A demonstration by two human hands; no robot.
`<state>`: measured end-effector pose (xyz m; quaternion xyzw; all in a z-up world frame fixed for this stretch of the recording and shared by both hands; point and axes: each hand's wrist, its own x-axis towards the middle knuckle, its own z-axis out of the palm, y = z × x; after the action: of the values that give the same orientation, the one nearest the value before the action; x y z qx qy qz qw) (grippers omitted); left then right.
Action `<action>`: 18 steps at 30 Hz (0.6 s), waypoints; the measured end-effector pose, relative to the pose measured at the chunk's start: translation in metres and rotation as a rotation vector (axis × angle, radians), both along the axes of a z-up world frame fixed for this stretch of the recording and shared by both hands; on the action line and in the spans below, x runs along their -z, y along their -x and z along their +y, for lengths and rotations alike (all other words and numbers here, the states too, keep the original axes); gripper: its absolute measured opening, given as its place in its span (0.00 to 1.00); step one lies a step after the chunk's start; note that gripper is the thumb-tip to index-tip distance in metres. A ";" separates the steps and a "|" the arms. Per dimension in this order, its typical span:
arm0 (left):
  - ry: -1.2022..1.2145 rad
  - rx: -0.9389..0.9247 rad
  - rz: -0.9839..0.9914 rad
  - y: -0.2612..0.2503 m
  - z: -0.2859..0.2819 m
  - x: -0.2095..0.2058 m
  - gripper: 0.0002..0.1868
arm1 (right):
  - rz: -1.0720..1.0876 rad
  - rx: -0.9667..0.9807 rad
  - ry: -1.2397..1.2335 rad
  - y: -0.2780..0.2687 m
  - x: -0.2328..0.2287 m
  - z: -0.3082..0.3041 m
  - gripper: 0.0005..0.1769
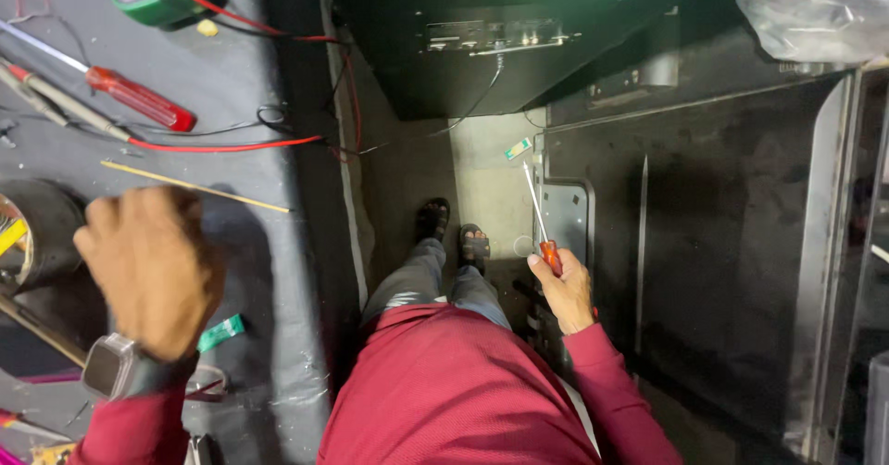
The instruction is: The person uses a screwdriver to remove and reinsert screws into the back panel of a black electronic device. They repeatedly pick up screws from the workbench and tighten them into place while the device remains powered on.
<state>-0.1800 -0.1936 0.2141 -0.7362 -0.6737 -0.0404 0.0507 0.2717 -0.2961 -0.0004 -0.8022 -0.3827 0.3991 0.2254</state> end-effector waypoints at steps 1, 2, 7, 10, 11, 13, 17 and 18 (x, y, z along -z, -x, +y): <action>0.029 -0.126 -0.314 -0.005 -0.002 -0.007 0.07 | 0.012 0.016 0.017 0.001 -0.003 0.000 0.17; 0.061 -0.251 -0.628 -0.010 -0.005 -0.014 0.07 | 0.114 0.078 0.033 0.003 -0.006 0.000 0.16; 0.242 -0.349 -1.931 -0.043 -0.009 -0.018 0.07 | 0.445 0.231 0.054 0.014 -0.033 0.005 0.11; 0.444 -0.433 -2.245 -0.085 0.001 0.012 0.09 | 0.513 0.198 0.007 0.019 -0.061 0.010 0.11; 0.558 -0.404 -2.405 -0.099 0.005 0.023 0.09 | 0.482 0.161 -0.017 0.020 -0.071 0.011 0.11; 0.741 -0.310 -2.600 -0.126 0.014 0.045 0.08 | 0.416 0.089 -0.064 0.020 -0.093 0.013 0.12; 0.907 -0.170 -2.511 -0.160 0.023 0.067 0.09 | 0.122 -0.166 -0.244 0.015 -0.138 0.006 0.13; 0.938 -0.122 -2.513 -0.163 0.025 0.068 0.10 | 0.152 -0.161 -0.241 0.015 -0.150 0.003 0.13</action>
<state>-0.0173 -0.1681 0.1457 -0.1174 -0.2451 -0.4486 -0.8514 0.2572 -0.2935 0.1494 -0.7035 -0.4727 0.4265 0.3158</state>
